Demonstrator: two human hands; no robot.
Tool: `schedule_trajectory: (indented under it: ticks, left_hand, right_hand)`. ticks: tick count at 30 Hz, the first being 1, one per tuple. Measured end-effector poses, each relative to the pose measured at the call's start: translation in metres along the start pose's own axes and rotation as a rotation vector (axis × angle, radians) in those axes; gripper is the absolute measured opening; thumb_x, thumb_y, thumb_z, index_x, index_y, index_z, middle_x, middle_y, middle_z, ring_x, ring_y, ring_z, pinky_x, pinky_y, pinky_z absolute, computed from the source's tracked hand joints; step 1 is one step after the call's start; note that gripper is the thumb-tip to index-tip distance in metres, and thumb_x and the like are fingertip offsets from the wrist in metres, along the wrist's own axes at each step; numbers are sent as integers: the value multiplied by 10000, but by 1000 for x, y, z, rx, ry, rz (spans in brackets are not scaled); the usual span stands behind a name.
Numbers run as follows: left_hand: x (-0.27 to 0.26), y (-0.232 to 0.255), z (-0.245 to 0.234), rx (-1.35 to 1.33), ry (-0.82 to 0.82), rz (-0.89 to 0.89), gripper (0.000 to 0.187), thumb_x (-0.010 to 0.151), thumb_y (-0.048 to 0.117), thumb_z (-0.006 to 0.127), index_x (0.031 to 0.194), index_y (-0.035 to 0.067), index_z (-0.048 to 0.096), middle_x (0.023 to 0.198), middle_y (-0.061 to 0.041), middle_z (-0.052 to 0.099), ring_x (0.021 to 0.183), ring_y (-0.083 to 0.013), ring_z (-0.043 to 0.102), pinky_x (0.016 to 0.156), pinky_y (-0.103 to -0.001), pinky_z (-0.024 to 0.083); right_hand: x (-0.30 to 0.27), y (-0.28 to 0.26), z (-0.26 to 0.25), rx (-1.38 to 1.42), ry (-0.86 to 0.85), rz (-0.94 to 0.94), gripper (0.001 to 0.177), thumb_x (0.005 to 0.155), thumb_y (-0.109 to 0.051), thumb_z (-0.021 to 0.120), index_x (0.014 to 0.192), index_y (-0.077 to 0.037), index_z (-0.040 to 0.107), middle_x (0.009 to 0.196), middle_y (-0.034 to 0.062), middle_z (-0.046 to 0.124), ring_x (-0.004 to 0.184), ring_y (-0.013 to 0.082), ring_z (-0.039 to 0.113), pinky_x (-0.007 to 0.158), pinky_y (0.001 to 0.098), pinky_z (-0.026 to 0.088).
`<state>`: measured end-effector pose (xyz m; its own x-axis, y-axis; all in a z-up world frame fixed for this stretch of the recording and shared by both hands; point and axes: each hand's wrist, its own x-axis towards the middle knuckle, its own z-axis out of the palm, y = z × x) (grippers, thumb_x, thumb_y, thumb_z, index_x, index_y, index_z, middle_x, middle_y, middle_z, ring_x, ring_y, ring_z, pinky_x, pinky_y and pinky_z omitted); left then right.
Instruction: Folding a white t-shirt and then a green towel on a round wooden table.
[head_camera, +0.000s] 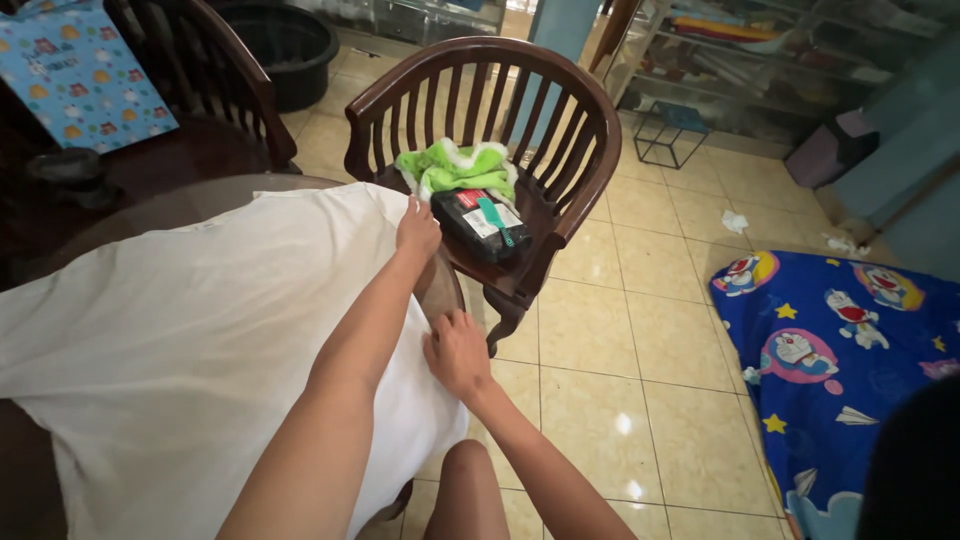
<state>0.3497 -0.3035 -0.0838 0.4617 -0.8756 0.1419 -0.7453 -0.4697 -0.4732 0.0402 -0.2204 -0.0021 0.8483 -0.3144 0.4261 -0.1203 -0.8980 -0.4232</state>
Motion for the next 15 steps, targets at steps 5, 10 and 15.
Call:
schedule_trajectory:
  ticks: [5,10,15]
  left_hand:
    - [-2,6,-29,-144,141,-216,480,926,229,566,1343,19,678,1477,-164,537,1446,-360,370,1195,-593,221]
    - [-23,1,-69,-382,274,-371,901,700,209,691,1526,-75,470,1594,-246,322,1436,-378,315,1176,-513,221]
    - [-62,-20,-76,-470,34,-245,572,984,289,575,1511,99,456,1712,-236,255,1552,-503,232,1268,-575,187]
  right_hand:
    - [7,7,5,-18,36,20,154,858,-162,706,861,-28,630,966,176,611,945,391,581,825,495,481]
    - [12,4,2,48,158,55,161,900,-121,680,839,-2,590,918,176,603,910,394,584,815,502,473]
    - [13,-5,17,-69,137,109,309,834,-135,696,1076,18,579,1073,220,602,1042,414,568,882,522,455]
